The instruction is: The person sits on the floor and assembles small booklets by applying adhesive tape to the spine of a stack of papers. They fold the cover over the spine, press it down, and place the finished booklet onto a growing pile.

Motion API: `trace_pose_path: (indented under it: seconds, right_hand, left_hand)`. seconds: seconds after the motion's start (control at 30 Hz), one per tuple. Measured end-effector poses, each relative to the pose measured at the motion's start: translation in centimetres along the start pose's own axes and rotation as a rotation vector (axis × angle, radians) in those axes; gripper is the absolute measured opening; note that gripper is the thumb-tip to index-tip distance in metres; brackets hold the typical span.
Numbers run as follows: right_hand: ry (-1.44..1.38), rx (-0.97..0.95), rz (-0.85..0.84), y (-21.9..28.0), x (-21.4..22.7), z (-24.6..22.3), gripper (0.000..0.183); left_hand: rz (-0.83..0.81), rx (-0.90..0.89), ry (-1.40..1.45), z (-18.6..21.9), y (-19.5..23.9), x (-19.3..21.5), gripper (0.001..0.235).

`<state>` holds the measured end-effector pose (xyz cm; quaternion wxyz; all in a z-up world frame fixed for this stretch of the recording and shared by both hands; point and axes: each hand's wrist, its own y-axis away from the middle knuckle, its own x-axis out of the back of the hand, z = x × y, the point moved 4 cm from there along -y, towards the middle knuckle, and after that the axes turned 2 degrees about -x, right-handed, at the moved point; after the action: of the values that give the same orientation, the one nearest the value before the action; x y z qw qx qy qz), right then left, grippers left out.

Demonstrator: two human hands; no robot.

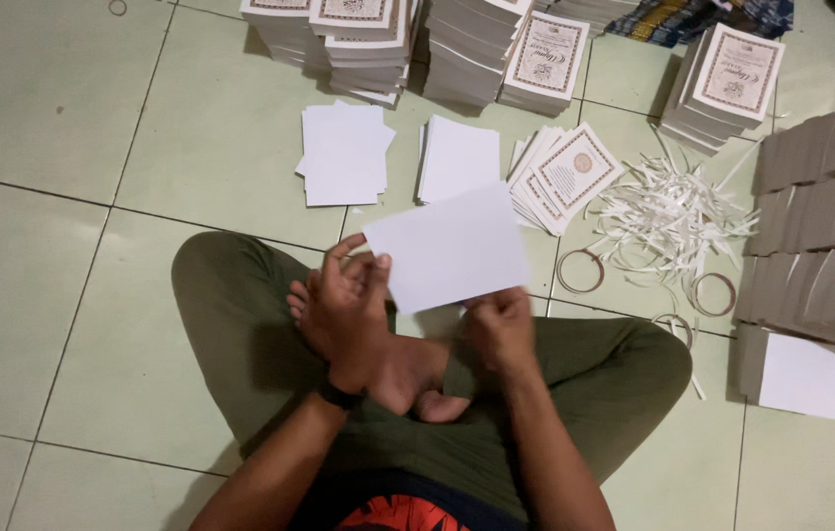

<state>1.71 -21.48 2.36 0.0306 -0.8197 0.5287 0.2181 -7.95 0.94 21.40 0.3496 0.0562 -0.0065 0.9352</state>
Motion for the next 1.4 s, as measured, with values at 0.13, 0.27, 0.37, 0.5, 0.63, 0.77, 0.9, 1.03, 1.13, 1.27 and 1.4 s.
trace_pose_path:
  seconds: [0.13, 0.27, 0.37, 0.5, 0.63, 0.77, 0.9, 1.03, 1.13, 1.27, 1.4]
  right_hand:
    - [-0.211, 0.094, 0.151, -1.8, -5.4, -12.8, 0.058]
    - [0.121, 0.065, 0.263, -1.8, -3.9, -11.7, 0.047]
    - [0.324, 0.045, 0.438, -2.1, 0.0, -7.5, 0.046]
    - [0.490, -0.140, 0.565, -3.1, 2.6, -3.5, 0.039]
    - [0.585, -0.274, 0.528, -4.9, 2.4, -3.4, 0.040]
    - [0.770, -0.333, 0.492, -6.3, 2.3, -3.4, 0.043]
    - [0.902, -0.394, 0.503, -6.7, 2.3, -2.7, 0.044]
    - [0.898, -0.444, 0.509, -6.3, 0.7, -3.4, 0.048]
    - [0.905, -0.461, 0.479, -6.4, 0.5, -3.5, 0.049]
    - [0.864, -0.467, 0.467, -6.4, 0.4, -3.5, 0.050]
    - [0.839, -0.430, 0.488, -6.1, 0.3, -3.4, 0.037]
  left_hand:
    - [0.072, 0.010, 0.157, -3.4, -2.6, -1.2, 0.035]
    - [-0.004, 0.017, 0.147, -6.3, -3.0, -4.1, 0.028]
    - [-0.042, 0.176, 0.108, -9.7, -2.7, -6.0, 0.027]
    - [-0.024, 0.414, 0.051, -13.1, -2.4, -7.2, 0.027]
    - [-0.002, 0.556, -0.040, -17.5, -3.0, -8.3, 0.031]
    - [0.014, 0.517, -0.152, -19.3, -4.1, -9.0, 0.026]
    - [0.017, 0.504, -0.280, -18.5, -5.1, -8.7, 0.026]
    - [0.021, 0.516, -0.330, -17.7, -5.5, -9.2, 0.025]
    - [-0.001, 0.542, -0.261, -17.5, -6.1, -9.4, 0.026]
    - [0.011, 0.463, -0.308, -17.2, -6.5, -9.5, 0.028]
    - [0.004, 0.414, -0.350, -17.1, -6.6, -9.5, 0.028]
